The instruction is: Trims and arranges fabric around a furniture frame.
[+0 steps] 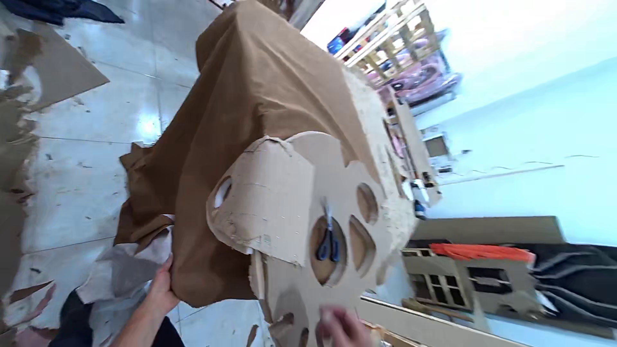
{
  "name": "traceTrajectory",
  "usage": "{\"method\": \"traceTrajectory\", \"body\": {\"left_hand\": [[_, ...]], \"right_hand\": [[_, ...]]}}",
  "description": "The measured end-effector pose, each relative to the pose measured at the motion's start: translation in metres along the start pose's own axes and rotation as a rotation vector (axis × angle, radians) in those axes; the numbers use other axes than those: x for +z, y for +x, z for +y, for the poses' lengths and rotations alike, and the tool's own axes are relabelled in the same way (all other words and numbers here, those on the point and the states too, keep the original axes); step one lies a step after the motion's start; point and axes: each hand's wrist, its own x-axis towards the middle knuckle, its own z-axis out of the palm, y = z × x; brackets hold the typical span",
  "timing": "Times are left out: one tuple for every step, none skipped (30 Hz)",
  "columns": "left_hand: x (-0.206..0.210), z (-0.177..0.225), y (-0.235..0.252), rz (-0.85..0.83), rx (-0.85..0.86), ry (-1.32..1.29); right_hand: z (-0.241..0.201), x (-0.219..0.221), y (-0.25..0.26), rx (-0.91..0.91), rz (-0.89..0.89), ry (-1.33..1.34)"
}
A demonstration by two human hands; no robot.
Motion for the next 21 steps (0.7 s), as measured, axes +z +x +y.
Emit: {"method": "traceTrajectory", "body": {"left_hand": [[-0.003, -0.002, -0.008, -0.05, -0.008, 0.018], [-0.005, -0.005, -0.02, -0.075, -0.024, 0.058], [-0.006, -0.008, -0.033, -0.083, -0.046, 0.116], [-0.008, -0.011, -0.046, -0.09, -0.077, 0.175], [-0.011, -0.015, -0.055, -0.13, -0.11, 0.23], [-0.017, -0.02, -0.061, -0.202, -0.132, 0.283], [-0.025, -0.025, -0.063, -0.283, -0.139, 0.315], [-0.032, -0.031, -0.063, -0.343, -0.138, 0.31], [-0.04, -0.039, -0.062, -0.382, -0.136, 0.29], [-0.047, -0.048, -0.062, -0.414, -0.136, 0.271], [-0.054, -0.057, -0.062, -0.444, -0.135, 0.262], [-0.059, -0.067, -0.062, -0.469, -0.13, 0.259], [-0.062, -0.075, -0.063, -0.485, -0.119, 0.26], [-0.063, -0.082, -0.065, -0.478, -0.109, 0.272], [-0.065, -0.088, -0.068, -0.441, -0.099, 0.283], [-0.066, -0.092, -0.072, -0.387, -0.086, 0.293], [-0.066, -0.095, -0.077, -0.333, -0.073, 0.304], [-0.064, -0.096, -0.081, -0.289, -0.055, 0.32], [-0.06, -0.095, -0.085, -0.253, -0.035, 0.339], [-0.057, -0.093, -0.089, -0.228, -0.016, 0.357], [-0.054, -0.093, -0.092, -0.204, -0.002, 0.375]], "right_hand": [[-0.002, -0.016, 0.041, 0.002, 0.141, -0.152], [0.004, -0.03, 0.081, 0.033, 0.208, -0.279], [0.016, -0.039, 0.117, 0.081, 0.217, -0.362], [0.03, -0.043, 0.148, 0.131, 0.195, -0.427], [0.043, -0.043, 0.172, 0.178, 0.157, -0.492], [0.05, -0.038, 0.189, 0.211, 0.116, -0.56], [0.051, -0.032, 0.198, 0.226, 0.084, -0.621], [0.049, -0.026, 0.201, 0.234, 0.061, -0.67], [0.047, -0.022, 0.2, 0.232, 0.06, -0.699], [0.049, -0.02, 0.195, 0.226, 0.068, -0.7], [0.052, -0.019, 0.189, 0.22, 0.086, -0.682], [0.056, -0.017, 0.183, 0.218, 0.119, -0.654], [0.061, -0.015, 0.179, 0.222, 0.165, -0.621], [0.066, -0.014, 0.176, 0.24, 0.203, -0.601], [0.071, -0.014, 0.174, 0.262, 0.217, -0.596], [0.075, -0.015, 0.171, 0.276, 0.204, -0.598], [0.076, -0.017, 0.169, 0.281, 0.169, -0.614], [0.074, -0.019, 0.169, 0.28, 0.127, -0.633], [0.071, -0.021, 0.169, 0.277, 0.094, -0.641], [0.068, -0.022, 0.169, 0.289, 0.067, -0.65], [0.066, -0.023, 0.168, 0.31, 0.044, -0.66]]}}
